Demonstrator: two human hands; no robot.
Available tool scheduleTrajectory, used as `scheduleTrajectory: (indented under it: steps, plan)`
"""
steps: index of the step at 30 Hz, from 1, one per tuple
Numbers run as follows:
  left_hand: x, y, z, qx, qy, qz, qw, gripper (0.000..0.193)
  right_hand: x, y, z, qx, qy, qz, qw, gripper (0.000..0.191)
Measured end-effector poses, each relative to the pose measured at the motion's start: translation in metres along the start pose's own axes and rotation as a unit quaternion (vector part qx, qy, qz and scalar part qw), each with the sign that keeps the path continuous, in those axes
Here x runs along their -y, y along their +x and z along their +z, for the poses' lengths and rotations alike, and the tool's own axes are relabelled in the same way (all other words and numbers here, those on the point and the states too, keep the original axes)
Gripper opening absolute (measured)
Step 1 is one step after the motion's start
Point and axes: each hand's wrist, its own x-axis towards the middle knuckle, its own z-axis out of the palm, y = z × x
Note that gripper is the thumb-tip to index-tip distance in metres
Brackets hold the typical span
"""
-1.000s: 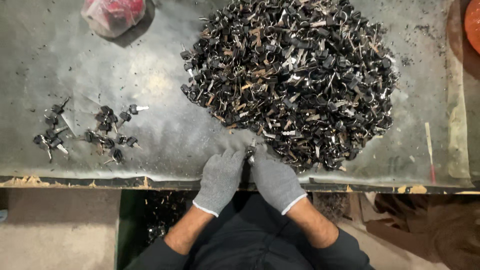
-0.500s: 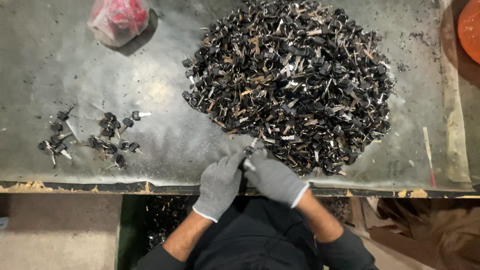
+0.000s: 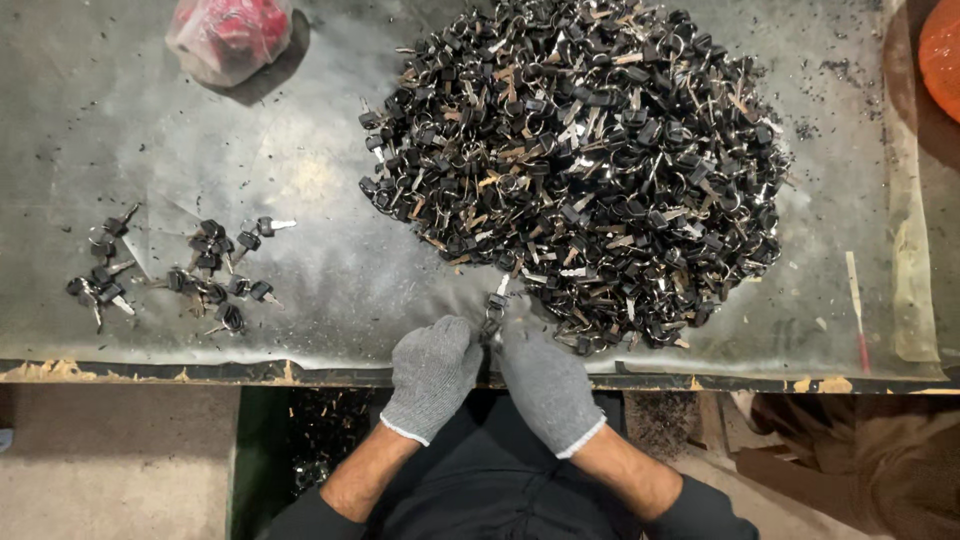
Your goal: The person wearing gloves picks keys one at a time from a large pile of mixed keys on a work table and places selected keys onto a smaller pile on the left side of the table, repeating this sorting motion throughout the episode.
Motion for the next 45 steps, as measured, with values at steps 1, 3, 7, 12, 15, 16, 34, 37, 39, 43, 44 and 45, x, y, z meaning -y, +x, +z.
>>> scheduleTrajectory:
  steps: [1, 3, 7, 12, 15, 16, 34, 37, 39, 43, 44, 45]
  plan:
    - [-0.001, 0.0, 0.0, 0.0, -0.007, 0.012, 1.0, 0.014, 0.002, 0.003, -0.003, 0.041, -0.001, 0.011, 0.999, 0.061]
    - [-0.002, -0.001, 0.0, 0.036, 0.007, -0.025, 0.999, 0.012, 0.0, 0.009, -0.01, 0.122, -0.004, 0.03, 0.992, 0.057]
    - [-0.004, 0.001, 0.0, 0.022, 0.02, -0.01, 0.999, 0.011, -0.011, 0.014, -0.016, -0.025, 0.112, -0.119, 0.986, 0.049]
    - [-0.007, 0.005, -0.004, -0.004, 0.02, 0.006, 1.0, 0.012, -0.01, 0.01, 0.003, 0.016, 0.019, 0.024, 0.999, 0.051]
    - [0.001, 0.01, -0.019, -0.026, 0.048, -0.025, 0.998, 0.012, -0.019, 0.009, 0.011, 0.002, 0.066, -0.024, 0.998, 0.049]
    - [0.002, 0.009, -0.026, -0.035, 0.053, -0.047, 0.997, 0.013, -0.022, 0.006, 0.012, 0.007, 0.091, -0.022, 0.996, 0.05]
    - [0.028, 0.041, 0.016, 0.039, 0.074, -0.04, 0.996, 0.034, -0.026, -0.013, 0.023, -0.055, 0.135, -0.012, 0.989, 0.04]
    - [0.024, 0.027, 0.008, 0.069, 0.11, -0.059, 0.99, 0.038, -0.024, -0.011, 0.021, -0.102, 0.099, -0.082, 0.986, 0.025]
    - [0.018, 0.023, 0.001, 0.071, 0.097, -0.086, 0.989, 0.032, -0.023, -0.009, 0.02, -0.155, 0.052, -0.154, 0.974, 0.019]
    - [0.002, 0.032, -0.01, 0.047, 0.059, -0.085, 0.994, 0.028, -0.023, -0.01, 0.017, 0.024, 0.073, -0.054, 0.996, 0.025]
    - [-0.002, 0.033, -0.013, 0.032, 0.011, -0.072, 0.997, 0.029, -0.023, -0.012, 0.016, -0.015, 0.077, -0.093, 0.993, 0.025]
    - [-0.007, 0.035, -0.015, 0.018, -0.037, -0.059, 0.997, 0.029, -0.024, -0.012, 0.014, -0.054, 0.081, -0.131, 0.987, 0.024]
